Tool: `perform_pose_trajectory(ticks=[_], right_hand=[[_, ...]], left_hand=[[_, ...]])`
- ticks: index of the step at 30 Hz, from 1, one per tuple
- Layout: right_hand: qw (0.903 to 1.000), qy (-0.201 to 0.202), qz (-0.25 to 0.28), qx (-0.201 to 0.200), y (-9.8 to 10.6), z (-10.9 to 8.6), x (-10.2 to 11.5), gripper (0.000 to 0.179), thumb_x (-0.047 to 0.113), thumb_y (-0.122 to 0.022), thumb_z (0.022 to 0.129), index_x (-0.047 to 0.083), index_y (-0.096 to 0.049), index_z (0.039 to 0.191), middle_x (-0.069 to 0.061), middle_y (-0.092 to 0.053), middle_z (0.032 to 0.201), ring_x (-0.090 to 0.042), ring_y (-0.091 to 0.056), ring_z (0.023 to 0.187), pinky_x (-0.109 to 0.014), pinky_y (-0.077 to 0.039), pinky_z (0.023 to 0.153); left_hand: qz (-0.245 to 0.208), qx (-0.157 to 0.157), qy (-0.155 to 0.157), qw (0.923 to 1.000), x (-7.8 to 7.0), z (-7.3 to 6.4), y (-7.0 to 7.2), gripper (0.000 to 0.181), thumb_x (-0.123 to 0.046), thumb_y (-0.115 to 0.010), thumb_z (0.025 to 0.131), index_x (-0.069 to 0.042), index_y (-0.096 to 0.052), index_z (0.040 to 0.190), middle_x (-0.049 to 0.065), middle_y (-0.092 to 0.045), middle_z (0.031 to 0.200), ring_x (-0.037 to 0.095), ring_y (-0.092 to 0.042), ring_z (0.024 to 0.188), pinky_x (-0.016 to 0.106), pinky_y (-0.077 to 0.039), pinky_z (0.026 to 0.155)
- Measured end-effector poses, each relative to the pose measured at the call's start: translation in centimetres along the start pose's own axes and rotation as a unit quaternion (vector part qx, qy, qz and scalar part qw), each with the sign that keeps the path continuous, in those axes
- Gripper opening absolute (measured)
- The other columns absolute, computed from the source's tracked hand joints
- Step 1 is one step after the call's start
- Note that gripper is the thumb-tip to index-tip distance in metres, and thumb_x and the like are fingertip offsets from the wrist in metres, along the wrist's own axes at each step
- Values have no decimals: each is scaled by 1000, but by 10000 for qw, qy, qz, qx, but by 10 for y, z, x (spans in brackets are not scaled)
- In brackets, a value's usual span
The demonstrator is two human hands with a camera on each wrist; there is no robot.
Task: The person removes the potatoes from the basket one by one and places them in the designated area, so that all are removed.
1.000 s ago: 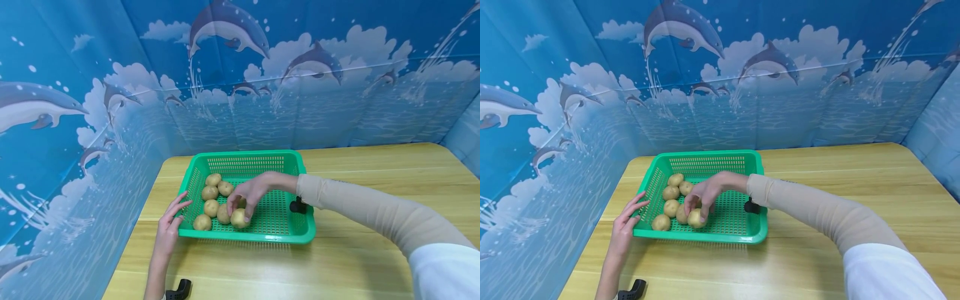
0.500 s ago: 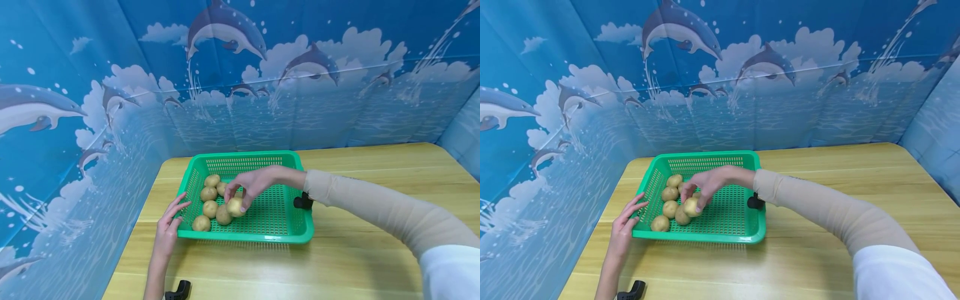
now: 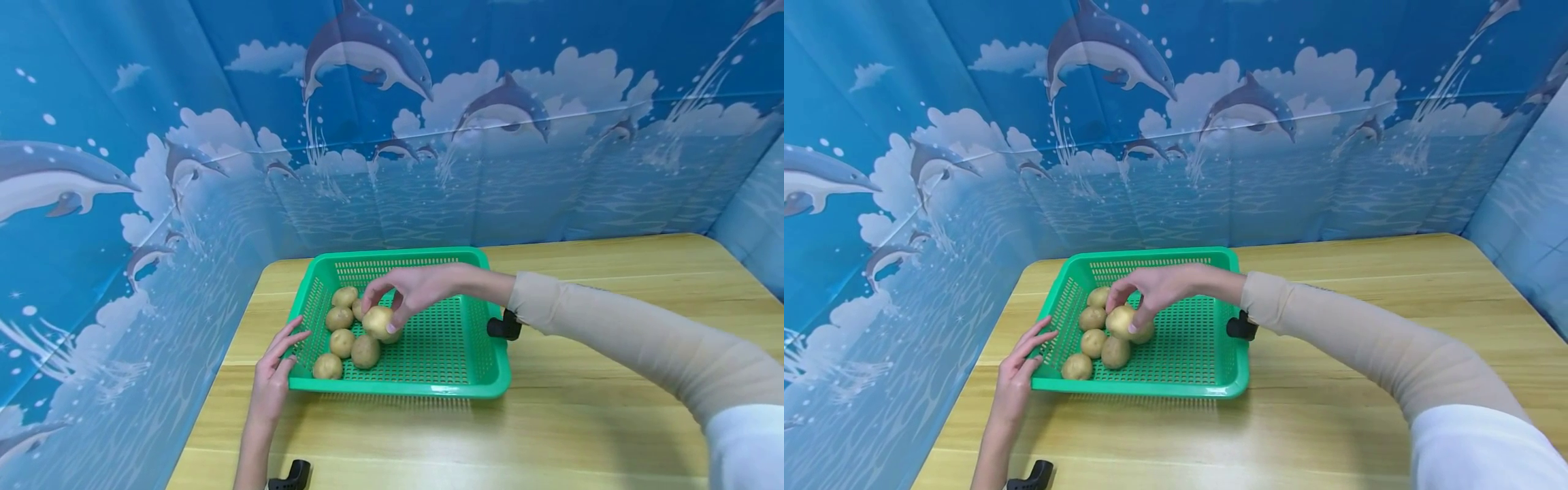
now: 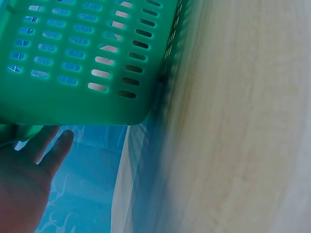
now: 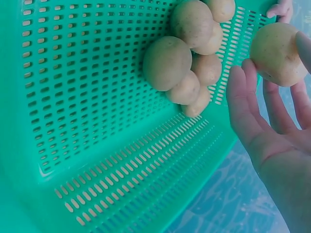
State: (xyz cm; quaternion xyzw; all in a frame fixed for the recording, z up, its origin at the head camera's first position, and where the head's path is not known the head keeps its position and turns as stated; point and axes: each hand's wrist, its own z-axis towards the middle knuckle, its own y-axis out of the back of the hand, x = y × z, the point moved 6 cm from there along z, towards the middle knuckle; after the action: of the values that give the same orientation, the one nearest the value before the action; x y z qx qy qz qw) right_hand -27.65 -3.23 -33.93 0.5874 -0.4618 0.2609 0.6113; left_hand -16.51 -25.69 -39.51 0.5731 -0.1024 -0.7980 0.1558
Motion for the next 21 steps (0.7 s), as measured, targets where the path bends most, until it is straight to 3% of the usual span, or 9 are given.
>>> perform_pose_trajectory(ticks=[13,21], right_hand=[[9981,171,-112,-581,13,-25,5,41,9,-75,87,11,-60,125,1,-58,127,-19,-54,115,-36,-49,94],[9941,227,31,-1058,16,-42,1,43,11,-76,86,11,-59,125,-1,-58,127,-21,-57,112,-40,-50,94]], left_hand=[[11,-1,-31,10000,1,1,1,48,22,-36,86,7,-62,123,16,-42,150,29,-30,143,26,-33,93],[28,-31,-89,10000,35,1,4,51,19,-36,88,-1,-63,127,3,-42,152,19,-28,144,24,-32,95]])
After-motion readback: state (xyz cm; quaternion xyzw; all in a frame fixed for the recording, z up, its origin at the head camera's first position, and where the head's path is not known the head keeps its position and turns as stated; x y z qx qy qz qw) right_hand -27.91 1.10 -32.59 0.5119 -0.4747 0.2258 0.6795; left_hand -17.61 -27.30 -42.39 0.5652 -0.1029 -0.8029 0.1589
